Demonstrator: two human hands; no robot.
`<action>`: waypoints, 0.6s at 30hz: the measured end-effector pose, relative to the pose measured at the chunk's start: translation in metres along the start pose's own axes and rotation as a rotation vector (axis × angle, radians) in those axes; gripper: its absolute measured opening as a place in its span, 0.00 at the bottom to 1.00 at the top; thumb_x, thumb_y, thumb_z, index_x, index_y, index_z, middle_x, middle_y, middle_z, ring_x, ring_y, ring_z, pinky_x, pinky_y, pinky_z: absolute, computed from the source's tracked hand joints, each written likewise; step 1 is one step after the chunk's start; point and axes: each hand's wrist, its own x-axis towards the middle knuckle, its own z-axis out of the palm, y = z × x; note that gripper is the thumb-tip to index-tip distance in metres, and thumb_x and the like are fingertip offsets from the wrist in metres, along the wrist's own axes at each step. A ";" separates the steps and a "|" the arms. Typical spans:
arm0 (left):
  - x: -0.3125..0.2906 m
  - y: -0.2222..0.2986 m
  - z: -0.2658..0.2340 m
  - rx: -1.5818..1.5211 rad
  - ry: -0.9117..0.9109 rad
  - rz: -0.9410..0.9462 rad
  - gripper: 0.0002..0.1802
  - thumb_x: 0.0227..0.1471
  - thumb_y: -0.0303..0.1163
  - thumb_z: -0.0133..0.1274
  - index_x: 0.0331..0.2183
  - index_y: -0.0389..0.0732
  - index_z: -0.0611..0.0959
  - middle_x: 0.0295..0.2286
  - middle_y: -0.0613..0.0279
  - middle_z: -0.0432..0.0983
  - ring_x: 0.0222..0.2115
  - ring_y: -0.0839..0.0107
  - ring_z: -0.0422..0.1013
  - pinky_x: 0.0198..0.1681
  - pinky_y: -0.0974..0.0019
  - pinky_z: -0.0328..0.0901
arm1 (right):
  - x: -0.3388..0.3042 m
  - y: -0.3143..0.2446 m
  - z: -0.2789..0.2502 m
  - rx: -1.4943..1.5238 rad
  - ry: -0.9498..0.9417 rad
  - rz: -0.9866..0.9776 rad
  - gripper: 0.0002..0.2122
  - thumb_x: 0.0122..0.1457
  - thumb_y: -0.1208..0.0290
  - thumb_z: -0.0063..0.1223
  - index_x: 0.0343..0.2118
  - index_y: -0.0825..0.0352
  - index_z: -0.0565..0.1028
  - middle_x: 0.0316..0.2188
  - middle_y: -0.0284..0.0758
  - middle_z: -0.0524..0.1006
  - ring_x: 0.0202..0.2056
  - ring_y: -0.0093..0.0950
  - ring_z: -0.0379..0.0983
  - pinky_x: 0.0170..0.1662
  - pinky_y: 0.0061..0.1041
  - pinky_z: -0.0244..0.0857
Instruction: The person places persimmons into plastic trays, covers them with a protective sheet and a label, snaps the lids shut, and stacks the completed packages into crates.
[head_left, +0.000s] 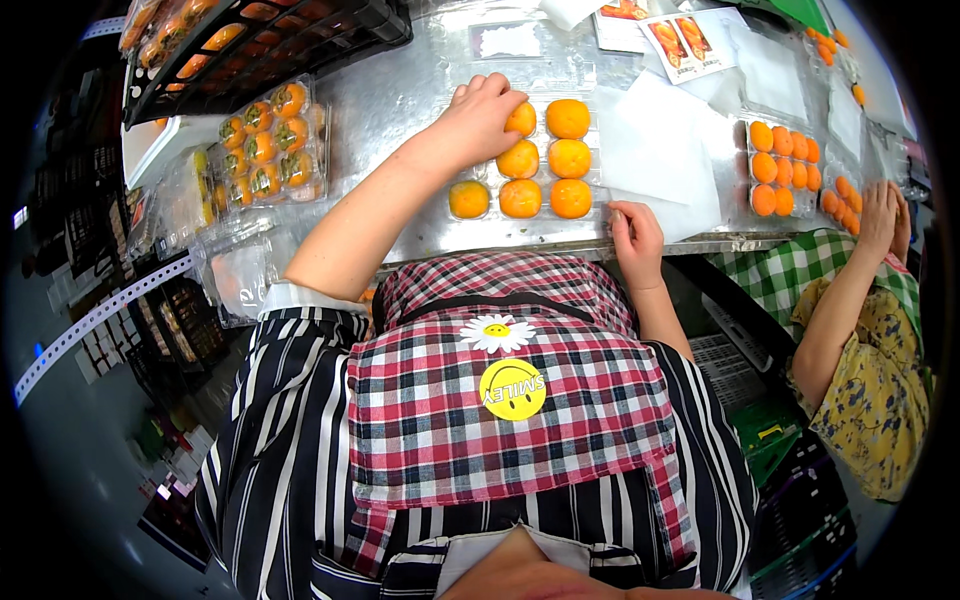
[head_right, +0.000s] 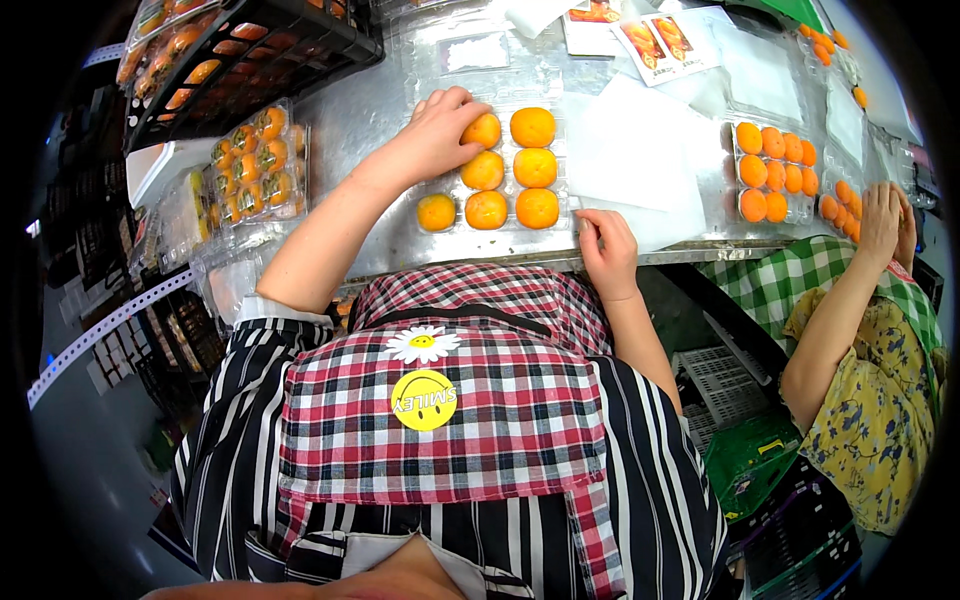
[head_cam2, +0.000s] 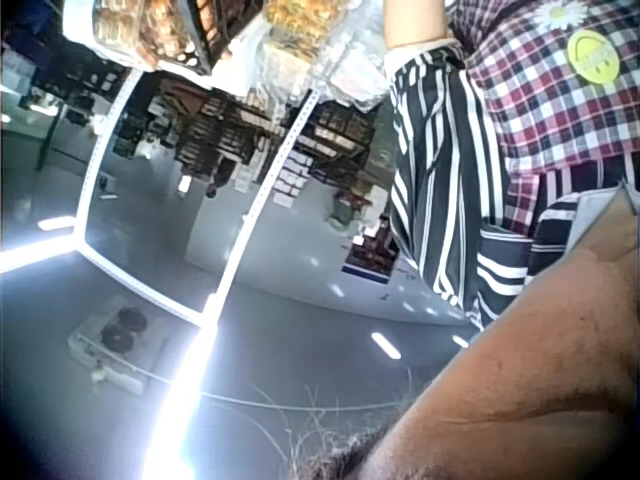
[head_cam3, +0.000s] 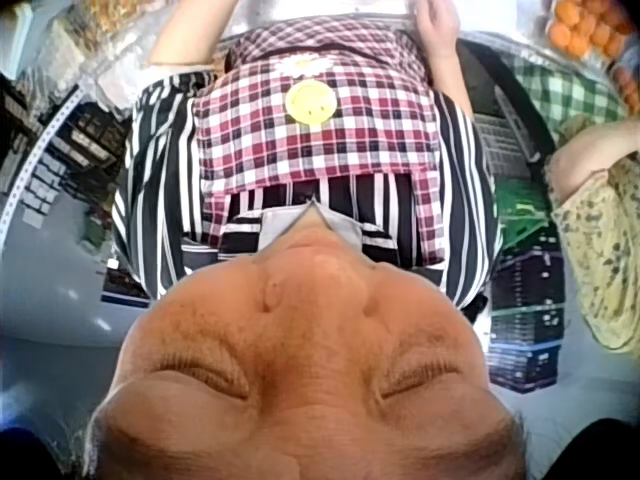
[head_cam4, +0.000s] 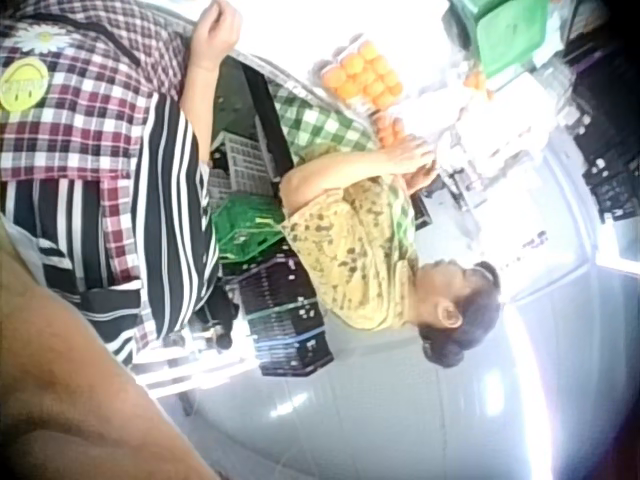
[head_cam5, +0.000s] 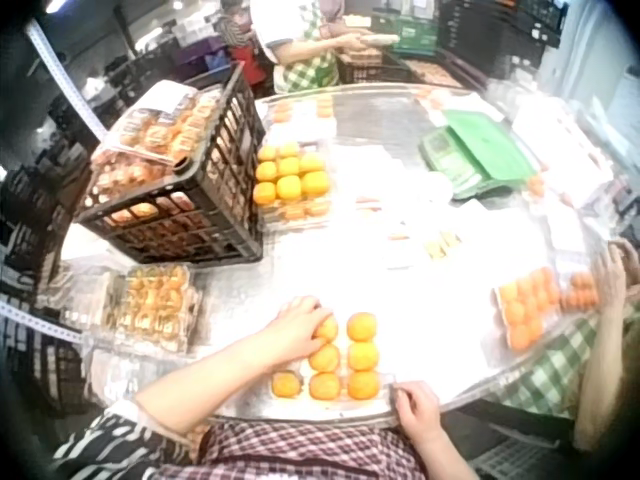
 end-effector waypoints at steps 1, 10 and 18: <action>0.002 -0.001 0.000 0.001 -0.006 -0.002 0.27 0.43 0.33 0.58 0.48 0.42 0.75 0.47 0.55 0.67 0.50 0.54 0.61 0.57 0.57 0.55 | 0.000 -0.001 0.000 -0.013 -0.002 -0.013 0.06 0.54 0.81 0.51 0.34 0.68 0.76 0.26 0.38 0.74 0.26 0.32 0.70 0.30 0.26 0.64; -0.016 0.004 -0.026 -0.332 0.208 0.113 0.27 0.42 0.28 0.60 0.47 0.40 0.74 0.46 0.55 0.68 0.51 0.55 0.63 0.54 0.58 0.60 | 0.000 -0.004 -0.001 -0.025 0.017 -0.017 0.07 0.53 0.82 0.51 0.34 0.68 0.76 0.27 0.37 0.75 0.26 0.32 0.70 0.29 0.26 0.64; -0.064 0.010 -0.048 -1.326 0.344 -0.122 0.28 0.53 0.31 0.53 0.55 0.40 0.66 0.49 0.56 0.67 0.50 0.65 0.66 0.51 0.63 0.63 | -0.002 -0.003 0.002 0.007 -0.010 0.061 0.06 0.53 0.81 0.51 0.34 0.68 0.76 0.27 0.38 0.74 0.26 0.32 0.70 0.30 0.25 0.64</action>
